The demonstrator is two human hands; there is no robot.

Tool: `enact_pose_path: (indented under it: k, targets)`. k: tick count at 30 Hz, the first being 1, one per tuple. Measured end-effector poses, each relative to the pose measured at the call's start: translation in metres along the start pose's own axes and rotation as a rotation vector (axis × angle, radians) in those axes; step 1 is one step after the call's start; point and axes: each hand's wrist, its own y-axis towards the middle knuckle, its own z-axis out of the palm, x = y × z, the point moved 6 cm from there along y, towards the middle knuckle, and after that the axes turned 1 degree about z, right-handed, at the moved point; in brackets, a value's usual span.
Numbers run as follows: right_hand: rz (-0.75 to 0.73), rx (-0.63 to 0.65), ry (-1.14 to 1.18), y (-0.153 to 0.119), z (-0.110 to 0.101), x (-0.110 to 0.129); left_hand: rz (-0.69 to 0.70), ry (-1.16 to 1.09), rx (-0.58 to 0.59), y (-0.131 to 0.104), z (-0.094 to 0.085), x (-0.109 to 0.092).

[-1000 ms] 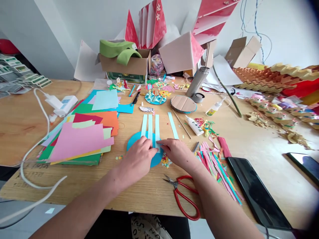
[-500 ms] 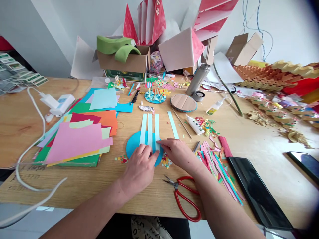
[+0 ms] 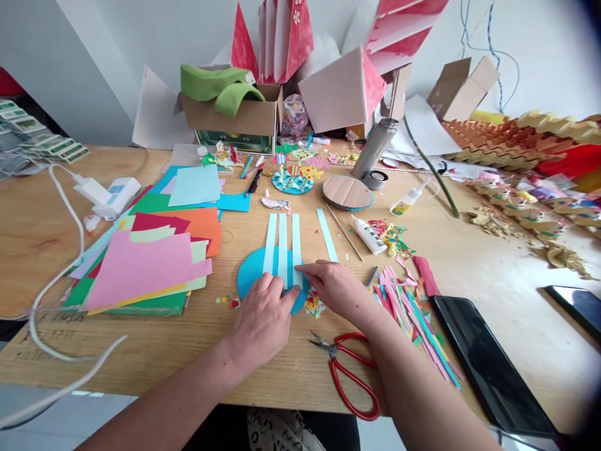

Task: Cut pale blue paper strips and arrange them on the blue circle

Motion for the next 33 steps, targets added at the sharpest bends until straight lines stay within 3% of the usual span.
enact_pose_path:
  k: [33]
  targets:
    - [-0.022, -0.004, 0.017, -0.0006, -0.0008, 0.0018, 0.013, -0.025, 0.003, -0.0008, -0.0030, -0.0003]
